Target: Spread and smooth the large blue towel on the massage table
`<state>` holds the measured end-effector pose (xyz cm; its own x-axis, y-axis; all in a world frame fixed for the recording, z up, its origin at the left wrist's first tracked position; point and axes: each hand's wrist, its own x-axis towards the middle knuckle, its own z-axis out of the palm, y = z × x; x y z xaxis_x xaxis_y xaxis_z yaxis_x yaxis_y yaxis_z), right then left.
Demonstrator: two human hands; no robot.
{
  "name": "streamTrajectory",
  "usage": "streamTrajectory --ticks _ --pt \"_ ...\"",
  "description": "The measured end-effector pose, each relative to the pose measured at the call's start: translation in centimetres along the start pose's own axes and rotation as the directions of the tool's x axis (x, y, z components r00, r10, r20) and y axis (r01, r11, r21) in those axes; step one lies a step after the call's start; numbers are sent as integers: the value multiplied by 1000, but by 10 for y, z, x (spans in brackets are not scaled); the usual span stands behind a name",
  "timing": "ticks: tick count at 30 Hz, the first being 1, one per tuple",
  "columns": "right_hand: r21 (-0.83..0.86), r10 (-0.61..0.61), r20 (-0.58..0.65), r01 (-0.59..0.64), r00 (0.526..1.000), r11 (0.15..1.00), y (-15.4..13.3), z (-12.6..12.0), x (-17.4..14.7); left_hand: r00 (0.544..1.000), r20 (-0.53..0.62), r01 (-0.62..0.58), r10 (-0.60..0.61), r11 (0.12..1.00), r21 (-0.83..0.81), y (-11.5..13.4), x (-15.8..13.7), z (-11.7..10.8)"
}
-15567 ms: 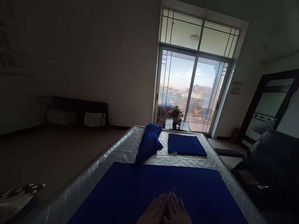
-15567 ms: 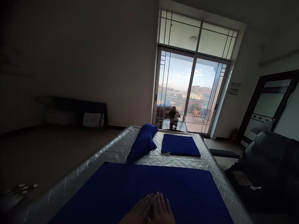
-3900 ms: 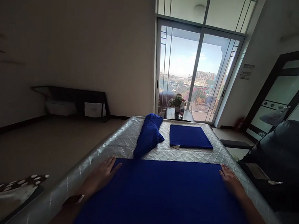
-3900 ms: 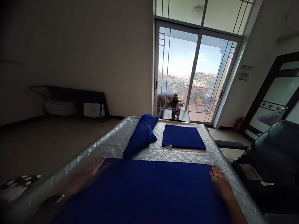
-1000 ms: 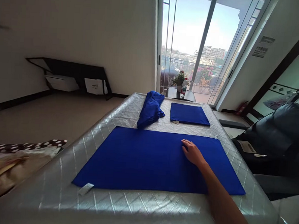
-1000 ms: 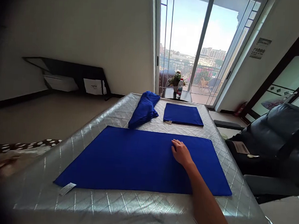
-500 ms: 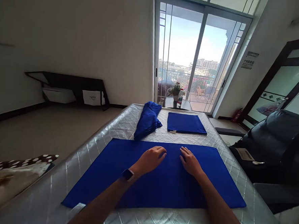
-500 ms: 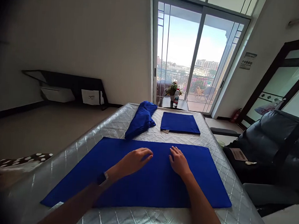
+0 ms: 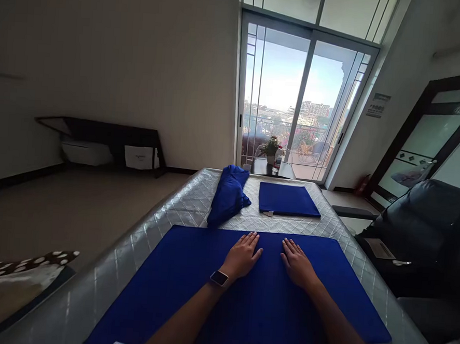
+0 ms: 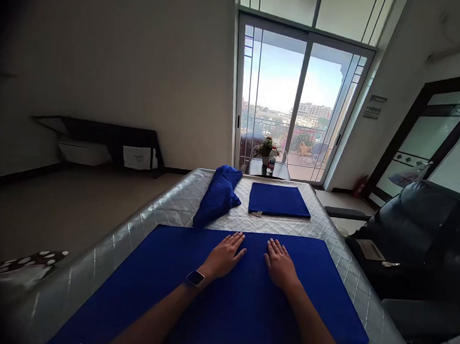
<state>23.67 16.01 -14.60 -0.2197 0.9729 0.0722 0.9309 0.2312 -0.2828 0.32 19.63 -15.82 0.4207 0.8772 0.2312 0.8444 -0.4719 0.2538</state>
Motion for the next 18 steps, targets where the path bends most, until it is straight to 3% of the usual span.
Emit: streamTrajectory --ticks 9,13,18 --pt "5 -97 54 97 994 995 -62 14 39 999 -17 -48 48 999 20 -6 1 8" --pt "-28 -71 39 72 997 997 -63 24 48 999 -15 -48 48 999 18 -7 1 9" --pt "-41 -28 24 29 999 999 -40 22 46 1000 -16 1 -1 1000 -5 -11 1 6"
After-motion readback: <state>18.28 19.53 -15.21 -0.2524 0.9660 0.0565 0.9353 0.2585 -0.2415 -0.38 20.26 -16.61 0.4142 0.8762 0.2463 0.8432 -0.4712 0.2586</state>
